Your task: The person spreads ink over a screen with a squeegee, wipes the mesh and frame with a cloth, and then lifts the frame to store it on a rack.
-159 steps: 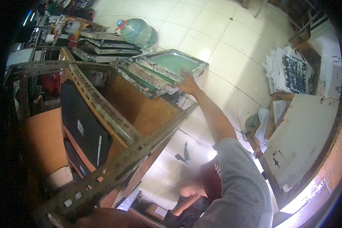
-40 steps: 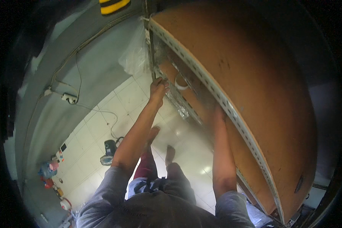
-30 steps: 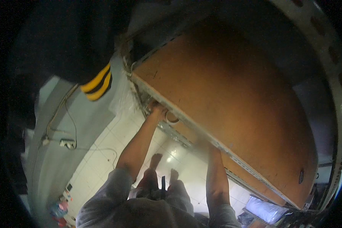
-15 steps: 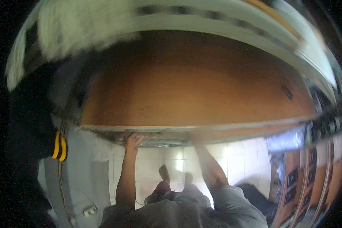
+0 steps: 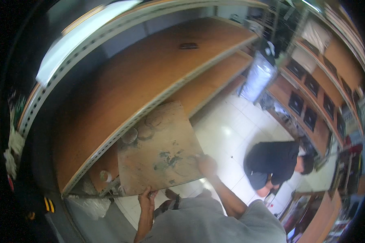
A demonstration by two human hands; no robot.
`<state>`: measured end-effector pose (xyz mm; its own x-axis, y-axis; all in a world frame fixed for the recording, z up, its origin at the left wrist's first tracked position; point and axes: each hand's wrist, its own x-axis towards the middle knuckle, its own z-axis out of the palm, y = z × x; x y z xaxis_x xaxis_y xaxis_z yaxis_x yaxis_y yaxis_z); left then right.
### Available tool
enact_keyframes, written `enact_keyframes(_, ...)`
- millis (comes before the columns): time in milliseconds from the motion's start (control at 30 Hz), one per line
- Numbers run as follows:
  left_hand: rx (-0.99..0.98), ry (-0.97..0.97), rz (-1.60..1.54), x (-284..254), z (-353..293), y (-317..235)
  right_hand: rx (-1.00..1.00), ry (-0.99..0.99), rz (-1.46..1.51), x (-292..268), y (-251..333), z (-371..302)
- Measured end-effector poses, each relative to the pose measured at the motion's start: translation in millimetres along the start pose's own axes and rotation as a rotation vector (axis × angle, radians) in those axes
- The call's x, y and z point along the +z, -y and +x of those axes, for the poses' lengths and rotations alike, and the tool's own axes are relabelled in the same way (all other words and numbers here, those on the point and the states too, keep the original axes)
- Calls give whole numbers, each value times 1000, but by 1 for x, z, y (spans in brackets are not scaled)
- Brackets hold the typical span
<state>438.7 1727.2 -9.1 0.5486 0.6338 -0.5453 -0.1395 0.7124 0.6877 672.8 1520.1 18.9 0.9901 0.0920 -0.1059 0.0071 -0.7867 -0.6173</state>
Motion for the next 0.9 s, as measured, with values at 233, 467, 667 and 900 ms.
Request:
enact_keyframes(233, -265, 288, 195, 55, -23, 70, 281, -222, 46, -88, -132, -59)
enact_keyframes(467, -366, 548, 474, 162, -105, 90, 591, -492, 96, -204, -195, -162)
enact_keyframes(667, -383, 873, 617, 255, -161, 58, 795, -773, 216, -284, -147, -245)
enact_keyframes(900, -417, 1212, 805, 346, -284, 104, 994, -1038, 270, -378, -182, -338)
